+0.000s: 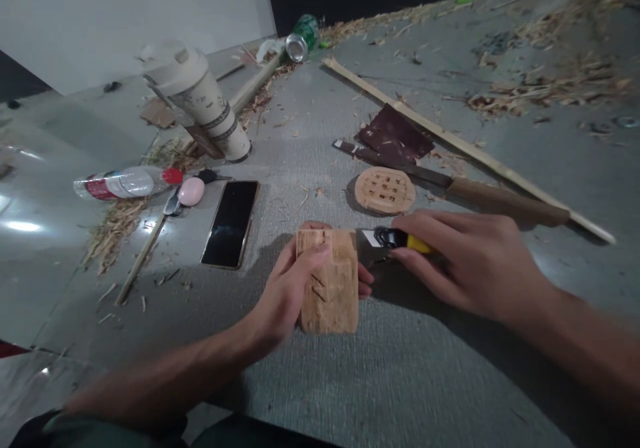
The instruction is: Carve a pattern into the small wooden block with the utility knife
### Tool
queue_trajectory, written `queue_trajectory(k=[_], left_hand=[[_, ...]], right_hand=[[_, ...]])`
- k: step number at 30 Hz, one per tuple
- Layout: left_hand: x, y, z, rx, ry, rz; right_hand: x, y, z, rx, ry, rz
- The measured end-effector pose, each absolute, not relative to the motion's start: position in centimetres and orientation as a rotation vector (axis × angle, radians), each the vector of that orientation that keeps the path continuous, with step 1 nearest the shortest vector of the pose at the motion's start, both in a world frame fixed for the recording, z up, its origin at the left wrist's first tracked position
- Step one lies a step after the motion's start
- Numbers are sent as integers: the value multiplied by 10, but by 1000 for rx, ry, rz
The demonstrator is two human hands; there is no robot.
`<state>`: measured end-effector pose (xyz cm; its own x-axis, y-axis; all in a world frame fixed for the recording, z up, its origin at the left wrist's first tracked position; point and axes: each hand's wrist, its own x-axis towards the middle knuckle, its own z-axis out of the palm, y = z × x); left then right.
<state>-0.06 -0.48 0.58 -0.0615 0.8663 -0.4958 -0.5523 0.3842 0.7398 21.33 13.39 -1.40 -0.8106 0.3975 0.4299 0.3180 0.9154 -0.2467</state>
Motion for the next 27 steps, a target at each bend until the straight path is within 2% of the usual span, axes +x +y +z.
queue_trajectory(k=[4,11,18,22,27], left_hand=[[-3,-5,6,434,1066,1172],[-11,-5,4,392,765,819],[-13,-4,2,366,646,558],[-11,-2,14,381,649,413],[-8,-7,22,395,702,393]], right_hand=[[215,131,-11,-568,-2582,316],[214,122,-4,-542,-2460,558],[204,117,0,-403,-2471,804],[201,115,4,-265,-2459,1066],[196,107,8,-89,-2560,1241]])
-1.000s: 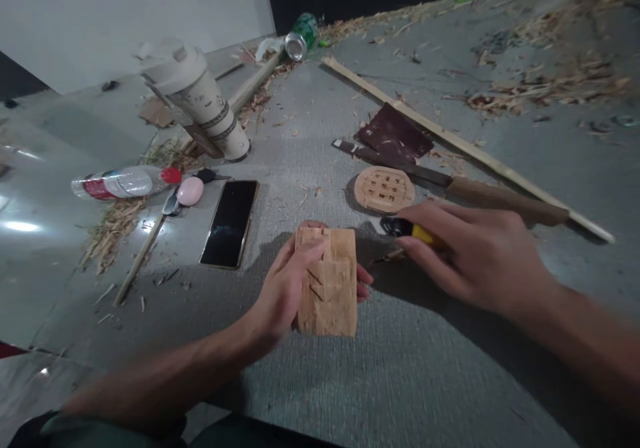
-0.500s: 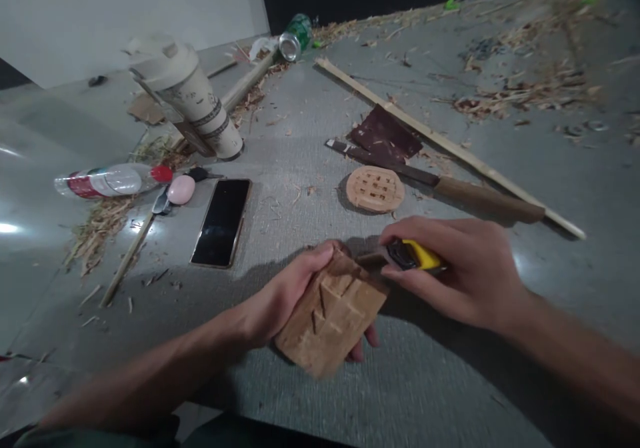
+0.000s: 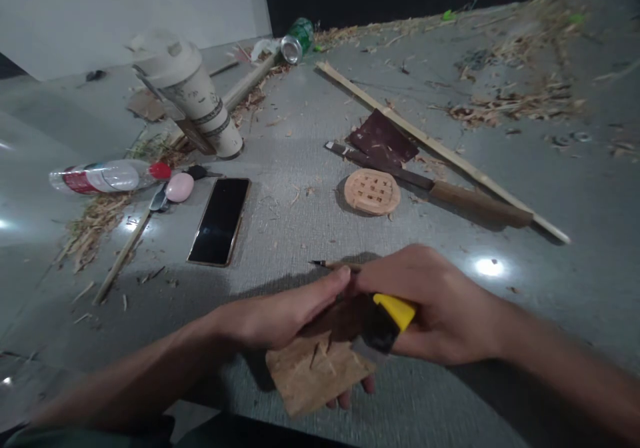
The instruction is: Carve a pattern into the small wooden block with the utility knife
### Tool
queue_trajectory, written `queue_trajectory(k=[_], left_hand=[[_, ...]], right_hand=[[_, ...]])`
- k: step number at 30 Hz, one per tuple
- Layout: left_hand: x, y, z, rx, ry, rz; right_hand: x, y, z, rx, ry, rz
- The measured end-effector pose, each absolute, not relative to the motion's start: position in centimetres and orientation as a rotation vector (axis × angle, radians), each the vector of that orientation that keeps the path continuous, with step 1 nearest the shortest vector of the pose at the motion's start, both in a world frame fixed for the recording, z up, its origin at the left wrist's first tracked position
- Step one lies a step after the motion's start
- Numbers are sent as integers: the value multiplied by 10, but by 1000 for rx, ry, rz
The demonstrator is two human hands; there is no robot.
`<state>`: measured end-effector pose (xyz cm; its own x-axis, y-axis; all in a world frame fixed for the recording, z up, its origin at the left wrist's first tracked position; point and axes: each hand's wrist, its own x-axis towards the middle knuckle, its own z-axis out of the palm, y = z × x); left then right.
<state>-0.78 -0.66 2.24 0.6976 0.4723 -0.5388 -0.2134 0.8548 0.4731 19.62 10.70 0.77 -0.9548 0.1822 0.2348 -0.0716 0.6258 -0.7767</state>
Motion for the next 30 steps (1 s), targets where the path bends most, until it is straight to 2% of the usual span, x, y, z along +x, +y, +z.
queue_trajectory(k=[4,9,12,18,24,30], left_hand=[[-15,-5,14,396,748,647],[-19,4,5,428,809,1123],[-12,4,4,518,937,1257],[-1,-1,4,357,1207,1281],[-6,-2,-3,253,1250,1448],[-8,3,0,174,1158,1502]], right_hand=[[197,110,5,-239,-2596,1121],[201,124,2,-822,-2358,804],[201,124,2,-1010,-2246,758],[200,114,5,-733,-2438,939],[205,121,-2,-631,-2525,687],[205,120,-13,-521,-2725,576]])
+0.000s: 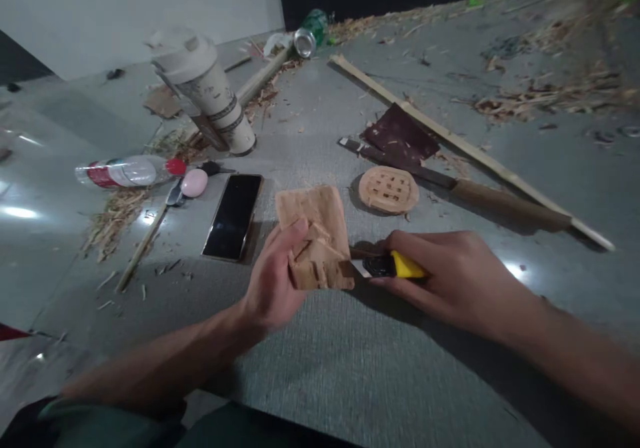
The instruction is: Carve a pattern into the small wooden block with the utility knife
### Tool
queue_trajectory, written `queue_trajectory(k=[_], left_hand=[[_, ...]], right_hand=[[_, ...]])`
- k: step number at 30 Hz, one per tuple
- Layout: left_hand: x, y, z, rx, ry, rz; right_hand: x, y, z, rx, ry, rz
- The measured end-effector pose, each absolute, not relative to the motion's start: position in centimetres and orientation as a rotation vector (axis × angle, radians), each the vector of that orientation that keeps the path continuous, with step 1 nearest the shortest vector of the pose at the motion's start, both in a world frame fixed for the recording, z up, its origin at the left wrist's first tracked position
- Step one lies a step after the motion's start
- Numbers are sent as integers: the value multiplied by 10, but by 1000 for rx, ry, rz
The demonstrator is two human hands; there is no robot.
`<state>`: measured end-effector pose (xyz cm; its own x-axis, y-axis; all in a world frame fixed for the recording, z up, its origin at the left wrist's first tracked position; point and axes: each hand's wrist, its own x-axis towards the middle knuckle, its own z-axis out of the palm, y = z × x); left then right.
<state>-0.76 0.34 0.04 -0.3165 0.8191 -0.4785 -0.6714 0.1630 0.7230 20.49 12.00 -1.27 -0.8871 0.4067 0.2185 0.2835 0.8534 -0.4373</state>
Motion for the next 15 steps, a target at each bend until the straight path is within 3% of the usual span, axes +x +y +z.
queue_trajectory(k=[7,15], left_hand=[[-9,9,9,234,953,1609],[-9,9,6,306,1103,1672]], right_hand=[[204,119,-14,-433,-2798,376],[196,110,-11,-256,-2842,412]])
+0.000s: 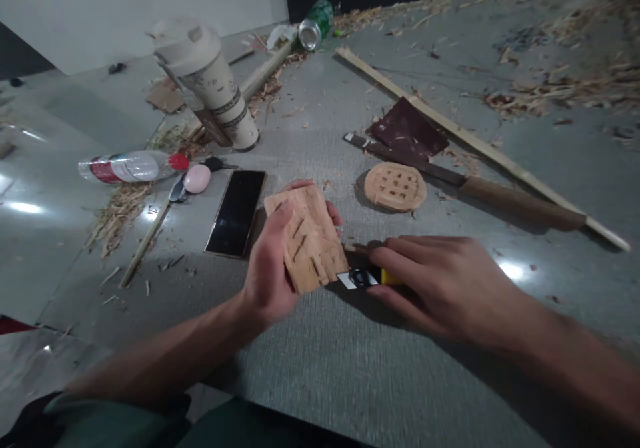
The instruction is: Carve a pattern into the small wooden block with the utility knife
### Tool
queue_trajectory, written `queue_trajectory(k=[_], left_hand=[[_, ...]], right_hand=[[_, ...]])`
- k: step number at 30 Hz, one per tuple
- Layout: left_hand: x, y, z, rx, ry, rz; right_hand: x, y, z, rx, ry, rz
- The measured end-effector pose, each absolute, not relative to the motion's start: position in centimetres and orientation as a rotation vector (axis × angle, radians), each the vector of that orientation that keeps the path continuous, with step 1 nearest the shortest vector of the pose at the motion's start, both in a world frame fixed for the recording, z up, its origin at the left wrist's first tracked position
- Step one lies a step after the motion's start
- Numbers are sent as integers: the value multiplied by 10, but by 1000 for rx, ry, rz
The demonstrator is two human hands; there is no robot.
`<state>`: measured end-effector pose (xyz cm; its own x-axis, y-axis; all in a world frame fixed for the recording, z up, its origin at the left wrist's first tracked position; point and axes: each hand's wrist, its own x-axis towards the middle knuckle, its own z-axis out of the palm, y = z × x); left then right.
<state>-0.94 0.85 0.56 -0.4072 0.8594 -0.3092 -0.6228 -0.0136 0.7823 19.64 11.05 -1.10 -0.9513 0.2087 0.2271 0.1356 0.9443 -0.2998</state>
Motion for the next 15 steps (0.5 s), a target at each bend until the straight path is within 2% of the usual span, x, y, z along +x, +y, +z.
queue_trajectory(k=[9,15], left_hand=[[-14,9,4,296,1288,1669],[-15,7,6,252,1244,1648]], right_hand=[[198,109,-10,-177,-2813,461],[197,110,-11,-167,-2794,490]])
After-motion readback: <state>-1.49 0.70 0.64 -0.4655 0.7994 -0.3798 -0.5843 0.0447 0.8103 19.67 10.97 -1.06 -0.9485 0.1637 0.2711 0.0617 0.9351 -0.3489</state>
